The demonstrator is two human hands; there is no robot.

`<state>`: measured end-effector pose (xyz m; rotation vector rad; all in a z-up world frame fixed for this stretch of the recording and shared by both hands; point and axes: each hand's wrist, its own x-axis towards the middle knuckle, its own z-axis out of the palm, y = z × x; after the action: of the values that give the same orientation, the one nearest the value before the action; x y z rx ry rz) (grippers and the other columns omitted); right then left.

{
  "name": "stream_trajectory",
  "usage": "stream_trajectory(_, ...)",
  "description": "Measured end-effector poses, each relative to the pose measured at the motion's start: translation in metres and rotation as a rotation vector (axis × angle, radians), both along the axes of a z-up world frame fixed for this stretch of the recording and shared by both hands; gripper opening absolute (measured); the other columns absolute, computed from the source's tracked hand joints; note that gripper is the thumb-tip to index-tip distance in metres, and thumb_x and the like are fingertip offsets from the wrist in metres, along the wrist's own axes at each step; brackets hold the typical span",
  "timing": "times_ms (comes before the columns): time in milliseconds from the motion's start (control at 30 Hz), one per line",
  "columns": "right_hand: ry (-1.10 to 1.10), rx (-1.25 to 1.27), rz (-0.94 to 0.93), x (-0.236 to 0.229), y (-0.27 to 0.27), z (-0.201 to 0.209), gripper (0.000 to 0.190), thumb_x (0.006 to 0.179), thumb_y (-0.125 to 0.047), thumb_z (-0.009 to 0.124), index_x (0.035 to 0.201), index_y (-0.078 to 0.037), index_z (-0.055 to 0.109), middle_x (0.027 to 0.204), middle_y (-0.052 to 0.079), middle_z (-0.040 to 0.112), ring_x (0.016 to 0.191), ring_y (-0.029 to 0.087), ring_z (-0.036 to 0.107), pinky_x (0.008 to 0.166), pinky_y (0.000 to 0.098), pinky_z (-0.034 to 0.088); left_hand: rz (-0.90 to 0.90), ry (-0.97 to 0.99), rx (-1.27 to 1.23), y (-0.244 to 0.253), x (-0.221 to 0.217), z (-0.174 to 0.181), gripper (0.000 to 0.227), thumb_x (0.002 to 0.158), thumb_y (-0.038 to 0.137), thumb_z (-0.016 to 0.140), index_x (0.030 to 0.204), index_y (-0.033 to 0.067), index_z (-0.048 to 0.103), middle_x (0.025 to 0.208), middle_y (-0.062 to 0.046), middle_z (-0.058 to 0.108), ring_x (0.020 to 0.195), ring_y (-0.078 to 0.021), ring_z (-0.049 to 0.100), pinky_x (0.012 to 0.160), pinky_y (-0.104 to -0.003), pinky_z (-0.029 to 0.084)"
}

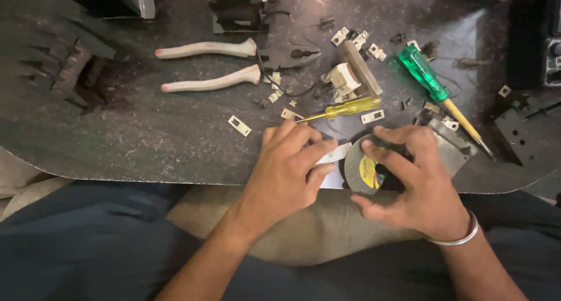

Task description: The person applies tape to a metal component and then fits various small metal parts together by hand.

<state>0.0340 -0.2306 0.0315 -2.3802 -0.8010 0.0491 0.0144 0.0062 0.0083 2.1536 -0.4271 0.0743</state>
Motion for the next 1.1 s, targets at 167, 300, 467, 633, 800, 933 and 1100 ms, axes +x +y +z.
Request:
stream_trajectory(167,0.019,0.049,0.068,-0.008,0.002,-0.004,0.08,0.051,-0.029,0.093,0.122,-0.004,0.066,0.127,0.018,0.057,0.112,0.036,0.055,0.099,0.0465,0.047,-0.005,-0.038,0.03,-0.005,-0.004,-0.003,0.032,0.084,0.016,0.08,0.114,0.0059,0.072,0.093,-0.006,0.055,0.096,-0.0258,0.055,0.086,-0.042,0.039)
stream_trajectory(300,0.001,0.007,-0.052,-0.004,0.002,-0.003,0.08,0.052,-0.027,0.092,0.124,-0.003,0.067,0.129,0.019,0.057,0.108,0.035,0.055,0.095,0.0463,0.048,-0.031,-0.042,0.022,0.0,-0.004,-0.003,0.034,0.088,0.017,0.079,0.117,0.0027,0.07,0.097,-0.006,0.056,0.098,-0.0264,0.055,0.087,-0.043,0.04)
stream_trajectory(467,0.006,0.048,0.067,-0.009,0.006,-0.002,0.078,0.052,-0.031,0.092,0.12,-0.004,0.067,0.126,0.018,0.058,0.108,0.035,0.055,0.096,0.0472,0.047,-0.03,-0.084,0.068,-0.002,-0.008,-0.002,0.037,0.088,0.016,0.078,0.12,0.0021,0.069,0.096,-0.007,0.055,0.097,-0.0268,0.055,0.087,-0.043,0.04)
stream_trajectory(633,0.028,-0.005,-0.031,-0.009,0.005,-0.001,0.079,0.05,-0.032,0.092,0.12,-0.005,0.069,0.124,0.018,0.06,0.103,0.033,0.054,0.089,0.0433,0.047,-0.037,-0.092,0.097,-0.003,-0.01,-0.002,0.041,0.088,0.018,0.078,0.123,0.0001,0.067,0.098,-0.009,0.054,0.098,-0.028,0.054,0.087,-0.044,0.04)
stream_trajectory(800,0.028,0.025,-0.032,-0.006,0.004,-0.002,0.078,0.052,-0.033,0.092,0.121,-0.005,0.068,0.124,0.018,0.059,0.107,0.033,0.055,0.096,0.0441,0.047,-0.113,-0.042,0.105,0.0,-0.009,0.005,0.049,0.081,0.02,0.08,0.123,-0.0019,0.066,0.098,-0.009,0.055,0.098,-0.027,0.054,0.089,-0.045,0.038)
stream_trajectory(933,0.053,0.033,0.043,-0.008,0.0,-0.001,0.076,0.053,-0.033,0.091,0.119,-0.005,0.069,0.124,0.018,0.059,0.107,0.034,0.055,0.096,0.0459,0.046,-0.137,-0.011,0.11,0.003,-0.009,0.007,0.051,0.082,0.021,0.08,0.126,-0.0003,0.066,0.101,-0.007,0.056,0.101,-0.0259,0.054,0.092,-0.044,0.038)
stream_trajectory(1100,0.043,-0.021,-0.012,-0.001,-0.004,-0.003,0.077,0.053,-0.035,0.09,0.12,-0.003,0.069,0.124,0.019,0.059,0.105,0.035,0.053,0.094,0.046,0.044,-0.146,0.018,0.114,0.003,-0.01,0.004,0.049,0.085,0.024,0.08,0.127,0.0009,0.066,0.1,-0.006,0.057,0.101,-0.0252,0.054,0.092,-0.044,0.038)
